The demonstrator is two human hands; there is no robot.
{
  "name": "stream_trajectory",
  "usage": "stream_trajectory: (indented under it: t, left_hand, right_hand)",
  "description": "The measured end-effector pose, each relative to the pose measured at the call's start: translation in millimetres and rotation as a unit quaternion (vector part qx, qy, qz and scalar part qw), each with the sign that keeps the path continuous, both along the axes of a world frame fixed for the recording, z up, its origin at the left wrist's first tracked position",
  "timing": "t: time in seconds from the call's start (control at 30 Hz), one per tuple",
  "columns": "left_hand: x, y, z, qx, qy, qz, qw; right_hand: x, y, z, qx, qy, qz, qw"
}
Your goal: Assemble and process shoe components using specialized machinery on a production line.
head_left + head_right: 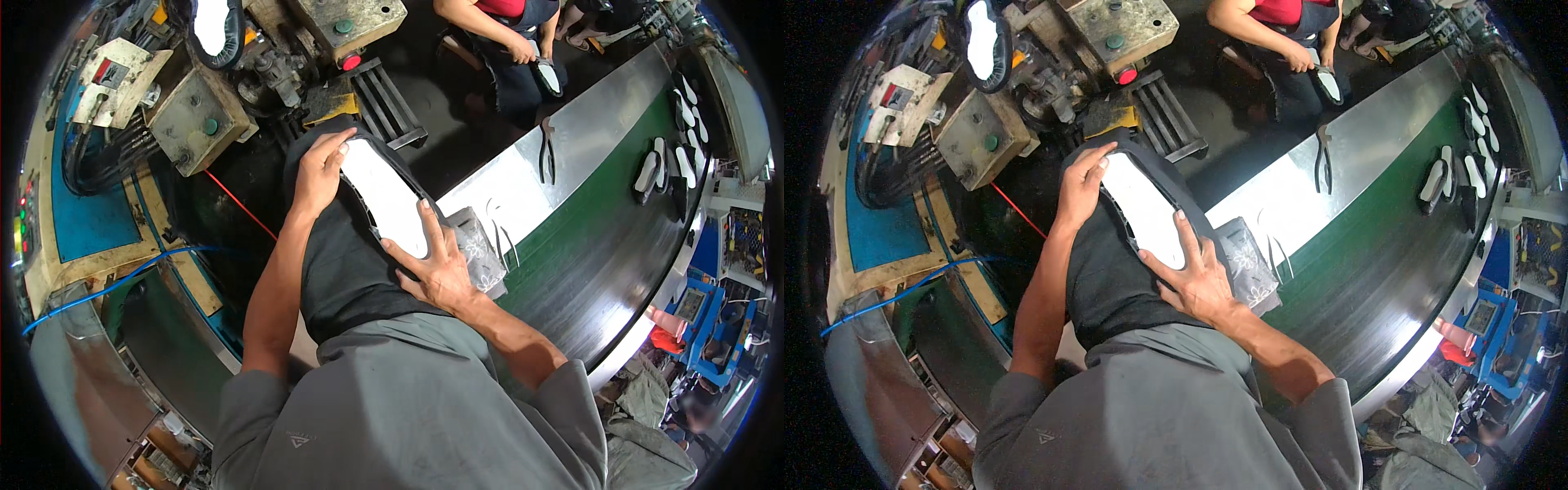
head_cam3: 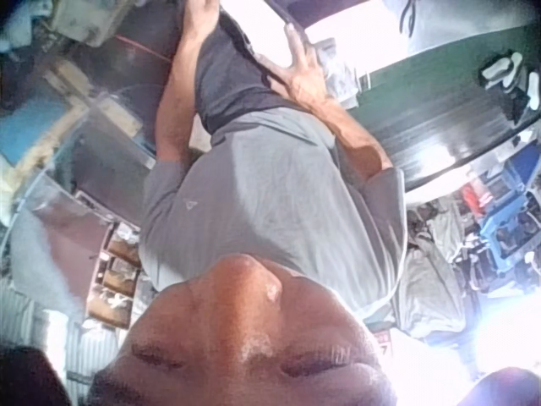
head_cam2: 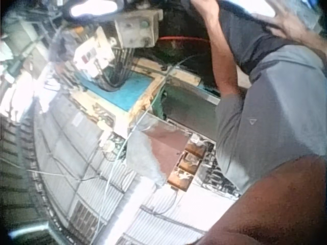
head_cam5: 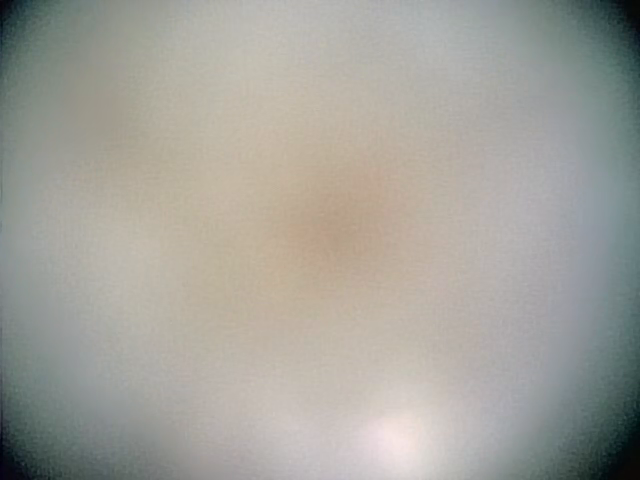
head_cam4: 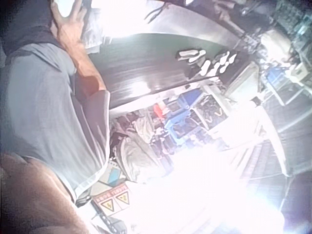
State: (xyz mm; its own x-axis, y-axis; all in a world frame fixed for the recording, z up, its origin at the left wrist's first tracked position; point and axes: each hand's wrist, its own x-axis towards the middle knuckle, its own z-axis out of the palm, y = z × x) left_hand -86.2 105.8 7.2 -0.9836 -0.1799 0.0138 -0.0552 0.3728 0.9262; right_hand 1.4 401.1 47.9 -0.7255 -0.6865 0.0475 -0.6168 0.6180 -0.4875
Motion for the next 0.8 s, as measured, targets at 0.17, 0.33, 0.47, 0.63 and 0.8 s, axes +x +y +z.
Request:
stream_trajectory:
  t: [0.17, 0.33, 0.47, 0.63, 0.8]
  left_hand:
    - [3.6, 8.6, 19.8, 0.434, -0.146, 0.068, 0.886]
    - [4.9, 0.1, -8.9, 0.516, -0.124, 0.114, 0.840]
    - [9.3, 4.5, -11.0, 0.475, -0.089, 0.112, 0.868]
    - [14.0, -2.7, -13.5, 0.294, -0.084, 0.052, 0.951]
    - [1.5, -51.5, 9.4, 0.207, -0.113, -0.005, 0.972]
  right_hand:
    - [7.9, 1.9, -6.9, -0.003, -0.005, -0.005, 1.000]
    - [7.2, -2.8, -11.0, 0.021, 0.024, 0.012, 0.999]
    - [0.9, -3.2, -13.6, 0.015, 0.053, 0.030, 0.998]
    - [-12.8, -7.0, 4.3, 0.022, 0.006, 0.041, 0.999]
    - [-32.3, -3.4, 38.1, -0.029, -0.040, 0.018, 0.999]
